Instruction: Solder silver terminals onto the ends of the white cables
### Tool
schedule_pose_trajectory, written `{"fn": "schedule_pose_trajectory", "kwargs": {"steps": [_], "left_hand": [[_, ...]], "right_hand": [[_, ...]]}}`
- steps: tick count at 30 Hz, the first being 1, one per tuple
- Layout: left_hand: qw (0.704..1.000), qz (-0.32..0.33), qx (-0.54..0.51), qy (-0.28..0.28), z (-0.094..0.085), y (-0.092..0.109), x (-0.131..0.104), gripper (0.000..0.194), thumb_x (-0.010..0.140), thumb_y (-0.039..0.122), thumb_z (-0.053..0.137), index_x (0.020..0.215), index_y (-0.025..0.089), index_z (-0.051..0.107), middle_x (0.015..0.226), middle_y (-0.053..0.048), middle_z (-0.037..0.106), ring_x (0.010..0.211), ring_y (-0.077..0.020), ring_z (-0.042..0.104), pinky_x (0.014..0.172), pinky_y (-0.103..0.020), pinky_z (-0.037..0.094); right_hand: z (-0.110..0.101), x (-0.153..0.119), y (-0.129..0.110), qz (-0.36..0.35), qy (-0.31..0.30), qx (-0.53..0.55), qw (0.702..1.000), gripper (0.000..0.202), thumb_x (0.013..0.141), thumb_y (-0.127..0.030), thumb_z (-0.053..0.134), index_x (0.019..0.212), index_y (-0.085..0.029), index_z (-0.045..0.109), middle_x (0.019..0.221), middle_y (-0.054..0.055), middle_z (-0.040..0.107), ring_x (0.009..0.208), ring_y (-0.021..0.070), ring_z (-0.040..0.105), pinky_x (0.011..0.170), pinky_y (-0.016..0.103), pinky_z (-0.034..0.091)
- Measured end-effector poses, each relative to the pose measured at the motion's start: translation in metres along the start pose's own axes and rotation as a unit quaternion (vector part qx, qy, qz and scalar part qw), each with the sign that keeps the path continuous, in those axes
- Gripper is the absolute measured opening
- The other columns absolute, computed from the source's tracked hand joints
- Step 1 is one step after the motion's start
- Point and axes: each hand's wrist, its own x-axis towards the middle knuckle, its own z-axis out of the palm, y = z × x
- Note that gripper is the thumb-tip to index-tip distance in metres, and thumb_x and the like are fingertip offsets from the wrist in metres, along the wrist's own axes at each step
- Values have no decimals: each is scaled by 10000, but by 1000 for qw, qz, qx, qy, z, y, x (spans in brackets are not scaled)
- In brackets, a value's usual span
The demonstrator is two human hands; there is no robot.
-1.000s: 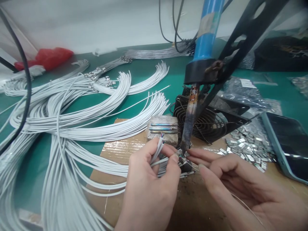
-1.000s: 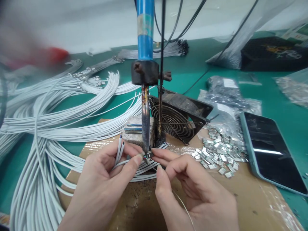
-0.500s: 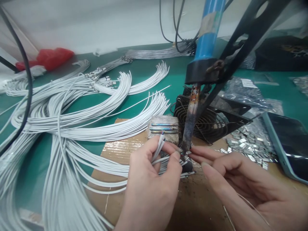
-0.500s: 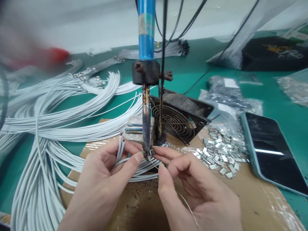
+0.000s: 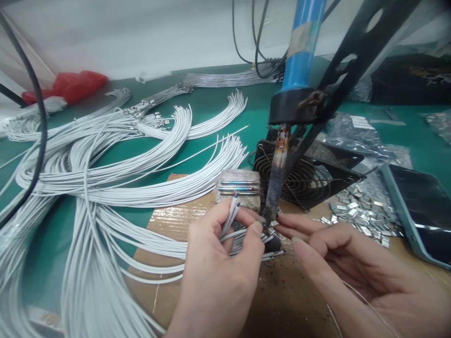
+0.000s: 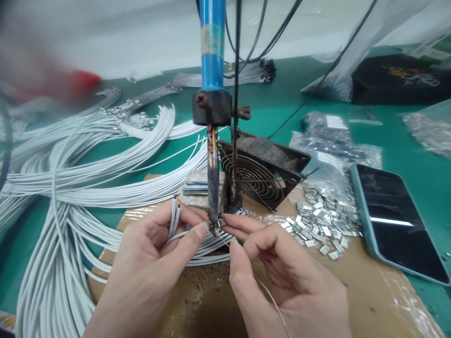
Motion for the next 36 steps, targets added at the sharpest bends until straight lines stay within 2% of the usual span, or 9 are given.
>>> {"fn": "schedule_pose_trajectory", "kwargs": {"steps": [3, 9, 17, 22, 27, 36], "left_hand": [[1000, 6, 1, -1, 1, 0, 0, 110, 772, 186, 672, 680, 181, 611, 740, -19, 695, 683, -139, 687, 616, -159, 577], [1000, 17, -5, -4, 2, -1, 0, 107, 770, 183, 678, 680, 177, 621, 718, -6, 679, 702, -137, 695, 622, -141, 577], [1000, 14, -1, 22, 3, -1, -1, 86, 747, 179, 683, 677, 172, 633, 723, -7, 716, 656, -117, 715, 607, -115, 582], [1000, 15, -1, 18, 4, -1, 0, 86, 744, 168, 678, 670, 168, 635, 705, 0, 708, 646, -111, 708, 610, -108, 576], [1000, 11, 0, 16, 3, -2, 0, 87, 736, 161, 682, 665, 166, 633, 707, 1, 703, 645, -105, 703, 611, -99, 571], [1000, 13, 15, 2, 1, -4, -3, 110, 779, 149, 684, 690, 177, 626, 746, 6, 704, 693, -103, 707, 642, -93, 569]], "right_hand": [[0, 0, 1, 9, 4, 10, 1000, 294, 790, -377, 824, 643, -231, 615, 1140, -20, 784, 974, 207, 789, 857, 204, 644], [2, 1, 0, -14, -4, 10, 1000, 286, 820, -345, 800, 653, -222, 603, 1099, -12, 795, 948, 198, 793, 851, 198, 647], [1, -1, -1, -35, -2, -18, 999, 275, 838, -343, 783, 660, -234, 605, 1103, -27, 792, 970, 186, 790, 851, 178, 636], [-1, 1, 4, -47, -6, -11, 999, 231, 860, -299, 755, 688, -243, 611, 1112, -50, 786, 970, 143, 785, 889, 117, 599], [-11, 11, 13, -134, -81, -45, 987, 195, 891, -261, 753, 737, -251, 633, 1073, -49, 800, 949, 175, 800, 849, 167, 625], [-4, 6, 10, -93, -26, -25, 995, 214, 839, -283, 790, 697, -242, 636, 1044, -33, 802, 918, 155, 799, 855, 145, 612]]}}
